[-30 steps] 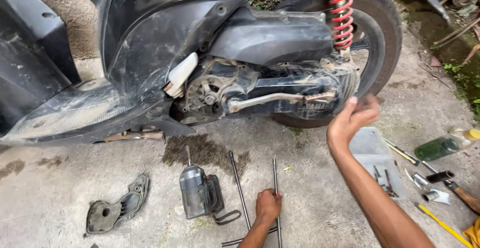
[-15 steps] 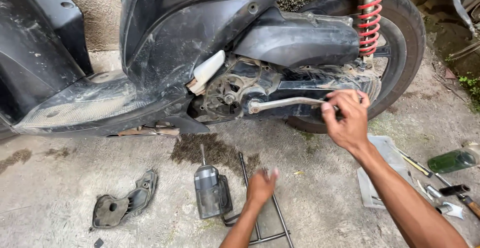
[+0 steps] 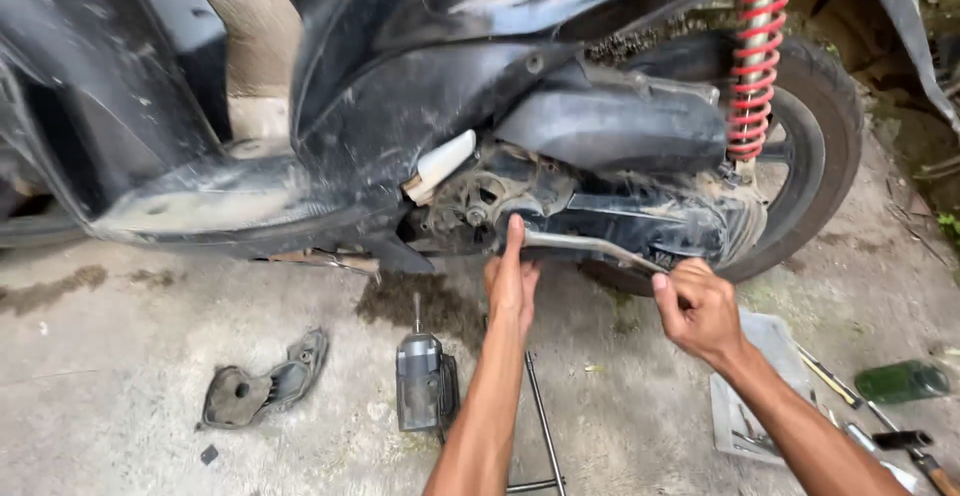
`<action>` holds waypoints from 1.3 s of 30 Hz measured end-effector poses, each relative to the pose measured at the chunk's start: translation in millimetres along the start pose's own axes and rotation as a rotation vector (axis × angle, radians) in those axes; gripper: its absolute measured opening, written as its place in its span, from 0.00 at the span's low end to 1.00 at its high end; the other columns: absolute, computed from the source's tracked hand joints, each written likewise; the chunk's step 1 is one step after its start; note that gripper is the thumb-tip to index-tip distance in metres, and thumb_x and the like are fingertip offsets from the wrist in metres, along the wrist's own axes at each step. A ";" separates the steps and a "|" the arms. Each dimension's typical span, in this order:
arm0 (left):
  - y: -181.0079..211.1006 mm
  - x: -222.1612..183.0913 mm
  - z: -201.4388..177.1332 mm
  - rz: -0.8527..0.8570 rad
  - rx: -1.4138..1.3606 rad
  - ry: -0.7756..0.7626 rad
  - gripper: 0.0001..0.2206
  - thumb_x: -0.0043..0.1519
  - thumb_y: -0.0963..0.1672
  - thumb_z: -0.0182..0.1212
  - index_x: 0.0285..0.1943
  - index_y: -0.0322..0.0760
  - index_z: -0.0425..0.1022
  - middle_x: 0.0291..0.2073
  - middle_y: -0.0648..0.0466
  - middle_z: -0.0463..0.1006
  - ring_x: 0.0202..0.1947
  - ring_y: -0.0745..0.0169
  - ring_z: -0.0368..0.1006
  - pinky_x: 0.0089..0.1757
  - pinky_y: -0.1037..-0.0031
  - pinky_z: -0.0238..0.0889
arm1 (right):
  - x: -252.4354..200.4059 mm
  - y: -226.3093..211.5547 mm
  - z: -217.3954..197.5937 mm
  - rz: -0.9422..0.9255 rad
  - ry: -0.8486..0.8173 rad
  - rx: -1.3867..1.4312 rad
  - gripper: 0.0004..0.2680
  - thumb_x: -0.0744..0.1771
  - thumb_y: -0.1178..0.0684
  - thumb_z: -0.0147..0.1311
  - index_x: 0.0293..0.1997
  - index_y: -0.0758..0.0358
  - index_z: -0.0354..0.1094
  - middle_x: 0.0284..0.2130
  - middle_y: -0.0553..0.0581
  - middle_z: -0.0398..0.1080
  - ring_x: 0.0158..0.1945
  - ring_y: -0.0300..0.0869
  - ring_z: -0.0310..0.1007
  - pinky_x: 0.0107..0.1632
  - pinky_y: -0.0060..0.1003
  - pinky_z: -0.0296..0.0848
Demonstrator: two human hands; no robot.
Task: Removing the CVT cover from a motorcycle using a T-handle wrench and an electric impact driver
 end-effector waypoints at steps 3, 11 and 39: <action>-5.0 16.3 0.4 0.039 -0.034 0.054 0.39 0.52 0.50 0.79 0.55 0.09 0.62 0.53 0.22 0.62 0.65 0.14 0.56 0.62 0.41 0.52 | -2.8 15.7 11.8 -0.033 0.100 -0.013 0.20 0.69 0.61 0.49 0.09 0.59 0.57 0.09 0.55 0.61 0.15 0.55 0.63 0.31 0.44 0.68; -11.8 28.9 -2.3 0.042 -0.004 0.162 0.41 0.50 0.50 0.80 0.59 0.08 0.64 0.55 0.17 0.61 0.63 0.14 0.57 0.58 0.41 0.58 | -16.7 13.0 34.4 -0.042 0.304 0.032 0.21 0.69 0.64 0.46 0.09 0.58 0.55 0.08 0.54 0.56 0.12 0.51 0.56 0.29 0.42 0.64; -31.4 30.6 3.4 0.242 0.132 0.116 0.26 0.62 0.52 0.62 0.47 0.16 0.66 0.38 0.36 0.74 0.33 0.51 0.73 0.36 0.64 0.75 | -38.2 178.4 -39.5 1.130 0.379 0.306 0.39 0.62 0.30 0.53 0.72 0.72 0.40 0.65 0.76 0.52 0.66 0.58 0.58 0.66 0.49 0.59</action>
Point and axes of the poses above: each hand's wrist, its own x-axis towards the middle knuckle, its own z-axis out of the palm, y = z × x, the point moved 2 cm from there along x, towards the middle knuckle
